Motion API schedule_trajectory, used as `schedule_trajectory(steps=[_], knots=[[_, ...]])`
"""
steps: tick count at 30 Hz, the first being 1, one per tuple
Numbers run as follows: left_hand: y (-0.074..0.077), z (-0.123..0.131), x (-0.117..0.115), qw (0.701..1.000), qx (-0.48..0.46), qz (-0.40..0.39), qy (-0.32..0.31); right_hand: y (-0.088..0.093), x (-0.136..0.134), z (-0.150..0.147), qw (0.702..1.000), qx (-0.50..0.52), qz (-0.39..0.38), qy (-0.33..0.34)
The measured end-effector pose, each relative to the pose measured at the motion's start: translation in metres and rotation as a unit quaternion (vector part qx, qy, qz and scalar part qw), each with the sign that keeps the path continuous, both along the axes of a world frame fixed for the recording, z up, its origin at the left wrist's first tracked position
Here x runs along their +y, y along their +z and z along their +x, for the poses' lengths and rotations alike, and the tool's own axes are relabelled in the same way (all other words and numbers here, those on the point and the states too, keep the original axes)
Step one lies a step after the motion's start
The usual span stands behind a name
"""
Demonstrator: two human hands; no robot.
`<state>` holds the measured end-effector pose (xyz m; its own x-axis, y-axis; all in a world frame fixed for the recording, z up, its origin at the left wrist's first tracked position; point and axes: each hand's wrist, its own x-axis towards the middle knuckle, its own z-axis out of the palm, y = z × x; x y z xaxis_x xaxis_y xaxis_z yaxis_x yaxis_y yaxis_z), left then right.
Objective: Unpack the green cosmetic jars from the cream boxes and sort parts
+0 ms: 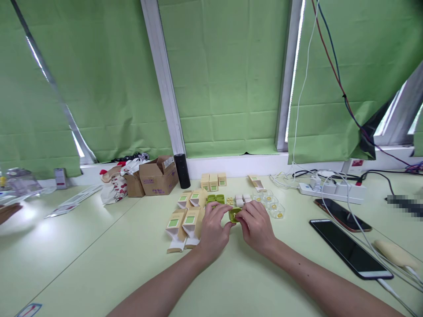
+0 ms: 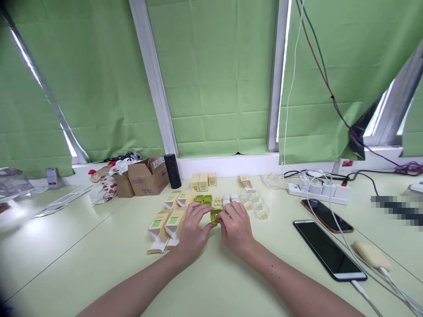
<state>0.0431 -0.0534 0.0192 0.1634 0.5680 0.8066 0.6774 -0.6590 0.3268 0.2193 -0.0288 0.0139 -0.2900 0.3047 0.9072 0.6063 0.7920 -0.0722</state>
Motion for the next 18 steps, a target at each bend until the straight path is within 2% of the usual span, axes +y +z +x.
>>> schedule_trajectory(steps=[18], knots=[[-0.0018, -0.0027, 0.0031, 1.000, 0.000, 0.001, 0.013, 0.0005, -0.0010, -0.0009, 1.000, 0.000, 0.003, -0.002]])
